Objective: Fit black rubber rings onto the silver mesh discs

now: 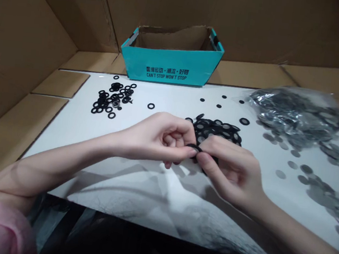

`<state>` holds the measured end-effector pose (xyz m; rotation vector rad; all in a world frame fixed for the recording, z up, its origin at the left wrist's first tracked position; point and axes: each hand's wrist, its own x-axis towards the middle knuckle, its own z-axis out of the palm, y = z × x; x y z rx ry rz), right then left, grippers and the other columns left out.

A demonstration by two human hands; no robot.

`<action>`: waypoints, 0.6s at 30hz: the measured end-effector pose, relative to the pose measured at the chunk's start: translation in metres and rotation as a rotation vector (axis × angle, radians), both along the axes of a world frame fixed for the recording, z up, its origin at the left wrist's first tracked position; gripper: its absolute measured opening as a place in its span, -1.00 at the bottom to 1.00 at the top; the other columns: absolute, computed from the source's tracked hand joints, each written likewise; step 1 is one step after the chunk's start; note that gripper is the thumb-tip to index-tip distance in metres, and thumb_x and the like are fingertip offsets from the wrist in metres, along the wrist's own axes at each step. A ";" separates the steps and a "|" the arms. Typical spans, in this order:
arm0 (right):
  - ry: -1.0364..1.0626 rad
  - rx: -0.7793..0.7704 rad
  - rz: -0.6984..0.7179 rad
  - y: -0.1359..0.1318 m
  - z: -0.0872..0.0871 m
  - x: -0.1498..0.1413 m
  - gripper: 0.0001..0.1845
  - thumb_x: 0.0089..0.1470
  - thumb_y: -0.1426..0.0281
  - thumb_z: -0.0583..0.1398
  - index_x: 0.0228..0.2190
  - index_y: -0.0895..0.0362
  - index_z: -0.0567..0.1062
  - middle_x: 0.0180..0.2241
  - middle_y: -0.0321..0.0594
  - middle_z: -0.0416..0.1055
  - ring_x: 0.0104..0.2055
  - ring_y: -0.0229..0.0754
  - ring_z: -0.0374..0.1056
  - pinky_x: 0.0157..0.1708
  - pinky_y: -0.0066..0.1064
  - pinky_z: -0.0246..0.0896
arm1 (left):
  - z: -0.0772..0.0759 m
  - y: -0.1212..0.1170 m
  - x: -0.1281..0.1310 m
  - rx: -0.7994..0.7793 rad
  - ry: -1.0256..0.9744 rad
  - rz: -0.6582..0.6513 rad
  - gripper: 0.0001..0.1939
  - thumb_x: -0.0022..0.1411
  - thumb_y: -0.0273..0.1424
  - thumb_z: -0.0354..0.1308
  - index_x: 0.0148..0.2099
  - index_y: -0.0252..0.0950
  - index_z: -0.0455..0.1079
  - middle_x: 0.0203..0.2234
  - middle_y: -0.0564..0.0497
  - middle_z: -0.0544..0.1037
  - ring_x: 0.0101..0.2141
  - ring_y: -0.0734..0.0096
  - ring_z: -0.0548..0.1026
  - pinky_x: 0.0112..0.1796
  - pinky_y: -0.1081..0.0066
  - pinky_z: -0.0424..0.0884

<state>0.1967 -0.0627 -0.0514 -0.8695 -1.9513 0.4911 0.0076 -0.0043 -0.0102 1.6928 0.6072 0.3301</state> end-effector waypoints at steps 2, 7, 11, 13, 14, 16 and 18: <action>0.025 -0.004 -0.005 -0.002 -0.001 -0.002 -0.80 0.15 0.59 0.11 -0.49 0.13 0.36 -0.58 -0.29 0.28 -0.52 -0.33 0.19 -0.53 -0.45 0.11 | 0.003 0.001 -0.002 -0.001 0.032 -0.024 -0.87 0.16 -0.48 0.24 -0.35 -0.39 0.33 -0.65 0.14 0.42 -0.62 0.64 0.42 -0.58 0.67 0.28; -0.072 0.019 0.023 0.000 -0.004 0.000 -0.81 0.16 0.55 0.11 -0.48 0.13 0.36 -0.58 -0.27 0.30 -0.52 -0.30 0.19 -0.49 -0.38 0.09 | 0.005 0.005 -0.005 0.076 0.105 -0.067 -0.88 0.19 -0.43 0.19 -0.35 -0.40 0.37 -0.61 0.11 0.41 -0.56 0.64 0.39 -0.56 0.68 0.27; -0.140 0.021 0.059 0.005 0.000 0.004 -0.83 0.18 0.53 0.09 -0.44 0.13 0.36 -0.55 -0.26 0.32 -0.50 -0.30 0.22 -0.48 -0.40 0.13 | 0.002 0.004 -0.003 0.206 0.138 -0.069 -0.89 0.19 -0.43 0.17 -0.34 -0.40 0.40 -0.58 0.11 0.41 -0.53 0.62 0.37 -0.52 0.66 0.28; -0.151 0.033 0.037 0.005 0.002 0.006 -0.82 0.18 0.54 0.09 -0.46 0.12 0.35 -0.57 -0.28 0.29 -0.51 -0.30 0.21 -0.50 -0.41 0.11 | 0.001 0.002 -0.001 0.226 0.133 -0.064 -0.87 0.24 -0.40 0.13 -0.30 -0.38 0.39 -0.54 0.10 0.44 -0.51 0.61 0.41 -0.52 0.66 0.30; -0.143 0.037 0.021 0.005 0.002 0.006 -0.80 0.17 0.55 0.09 -0.47 0.11 0.34 -0.58 -0.29 0.27 -0.52 -0.30 0.20 -0.52 -0.42 0.10 | 0.001 0.000 0.000 0.209 0.118 -0.059 -0.87 0.26 -0.38 0.11 -0.27 -0.37 0.38 -0.52 0.09 0.46 -0.50 0.60 0.44 -0.50 0.65 0.33; -0.105 0.047 -0.014 0.003 0.000 0.005 -0.80 0.15 0.58 0.10 -0.47 0.11 0.34 -0.57 -0.29 0.27 -0.52 -0.31 0.20 -0.52 -0.42 0.10 | 0.001 -0.002 0.000 0.138 0.088 -0.045 -0.88 0.30 -0.39 0.07 -0.24 -0.36 0.34 -0.51 0.08 0.48 -0.48 0.57 0.50 -0.47 0.63 0.40; -0.056 0.082 -0.053 0.000 -0.003 0.002 -0.83 0.12 0.60 0.13 -0.43 0.10 0.37 -0.53 -0.27 0.31 -0.48 -0.29 0.23 -0.50 -0.41 0.13 | 0.002 -0.003 0.001 0.066 0.080 -0.043 -0.90 0.29 -0.42 0.08 -0.26 -0.36 0.31 -0.55 0.10 0.47 -0.52 0.57 0.51 -0.50 0.64 0.39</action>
